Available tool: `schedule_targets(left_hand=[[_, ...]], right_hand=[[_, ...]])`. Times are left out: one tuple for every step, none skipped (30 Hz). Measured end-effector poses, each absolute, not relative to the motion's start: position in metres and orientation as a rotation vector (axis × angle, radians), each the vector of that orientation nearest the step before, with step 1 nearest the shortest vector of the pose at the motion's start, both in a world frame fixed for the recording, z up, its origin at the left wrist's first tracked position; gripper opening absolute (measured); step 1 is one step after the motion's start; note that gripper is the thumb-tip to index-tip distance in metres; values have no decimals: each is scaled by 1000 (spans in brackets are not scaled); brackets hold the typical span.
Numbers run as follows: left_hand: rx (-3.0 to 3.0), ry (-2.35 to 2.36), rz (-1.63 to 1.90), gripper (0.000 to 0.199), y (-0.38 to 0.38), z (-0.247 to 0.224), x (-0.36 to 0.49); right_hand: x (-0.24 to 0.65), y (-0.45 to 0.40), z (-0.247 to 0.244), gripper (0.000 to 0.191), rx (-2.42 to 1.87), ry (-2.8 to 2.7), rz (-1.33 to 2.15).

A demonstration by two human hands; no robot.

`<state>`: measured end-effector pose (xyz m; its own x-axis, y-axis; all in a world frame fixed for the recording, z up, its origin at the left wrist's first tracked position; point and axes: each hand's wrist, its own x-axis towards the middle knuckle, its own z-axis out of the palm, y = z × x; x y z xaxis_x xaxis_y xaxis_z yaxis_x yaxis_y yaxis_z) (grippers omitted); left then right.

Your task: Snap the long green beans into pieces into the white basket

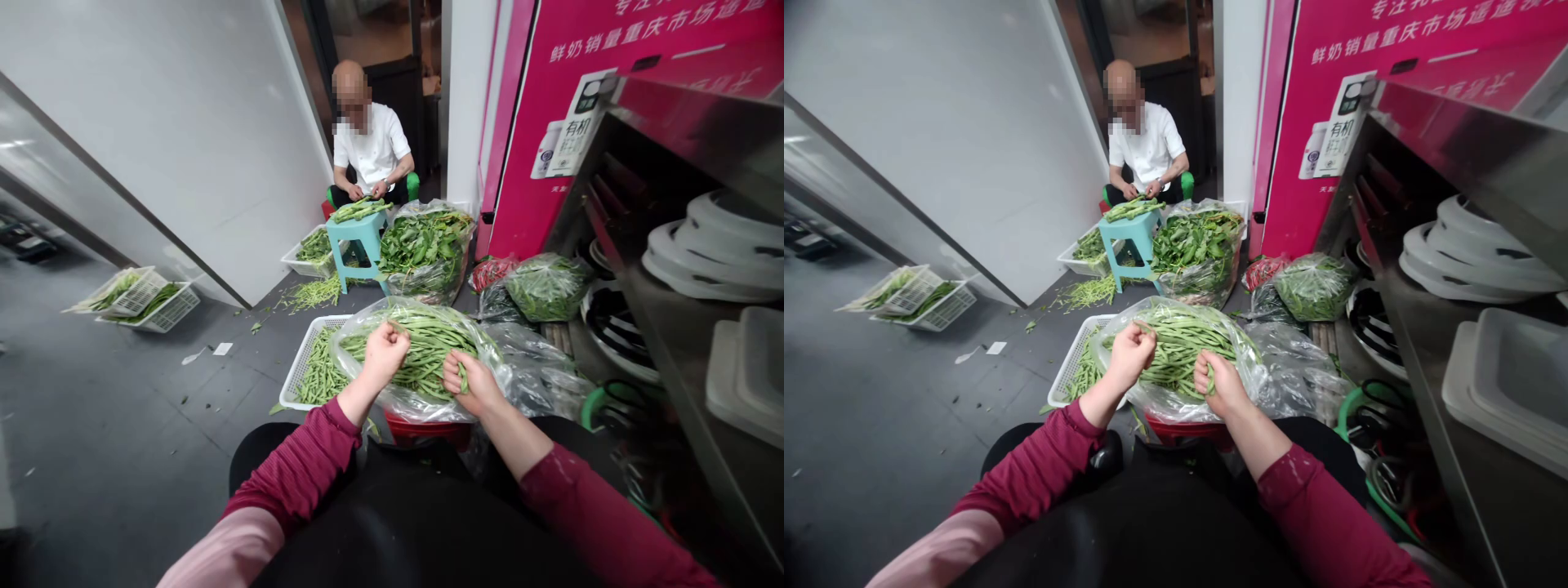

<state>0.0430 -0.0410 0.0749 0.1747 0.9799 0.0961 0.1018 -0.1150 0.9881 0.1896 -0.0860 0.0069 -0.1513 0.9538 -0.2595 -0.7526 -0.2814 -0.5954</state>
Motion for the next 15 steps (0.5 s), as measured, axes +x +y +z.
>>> schedule_targets(left_hand=[[1464, 1119, 1099, 11, -47, 74, 44], [1465, 1118, 1090, 8, -52, 74, 45], [1451, 1112, 1085, 7, -57, 74, 45], [1424, 1104, 1085, 7, -60, 73, 44], [1386, 1091, 1083, 8, -63, 73, 42], [1338, 1071, 1065, 9, -64, 73, 40], [1283, 1045, 1026, 11, -64, 73, 38], [1226, 1019, 965, 13, -63, 72, 37], [1171, 997, 889, 15, -62, 71, 37], [1123, 985, 816, 17, -61, 69, 37], [1088, 985, 758, 18, -60, 66, 39], [1067, 993, 720, 18, -59, 63, 40], [1055, 1008, 701, 16, -58, 60, 42], [1049, 1026, 697, 12, -56, 57, 44], [1041, 1039, 705, 8, -55, 55, 44]], right_hand=[[190, -84, 6, 29, -723, -338, 1689], [191, -81, 4, 29, -743, -290, 1644], [194, -78, 3, 30, -769, -244, 1594], [198, -75, 2, 32, -795, -203, 1544], [202, -73, 2, 33, -815, -174, 1503], [206, -71, 2, 34, -830, -171, 1486], [209, -70, 3, 33, -840, -200, 1503], [210, -71, 4, 31, -850, -262, 1557], [210, -74, 6, 28, -861, -353, 1640], [208, -78, 7, 24, -874, -460, 1742], [205, -82, 9, 23, -879, -564, 1848], [201, -87, 10, 24, -867, -650, 1951], [198, -92, 11, 26, -839, -709, 2045], [195, -96, 12, 27, -807, -740, 2124], [192, -98, 12, 28, -781, -747, 2187]])
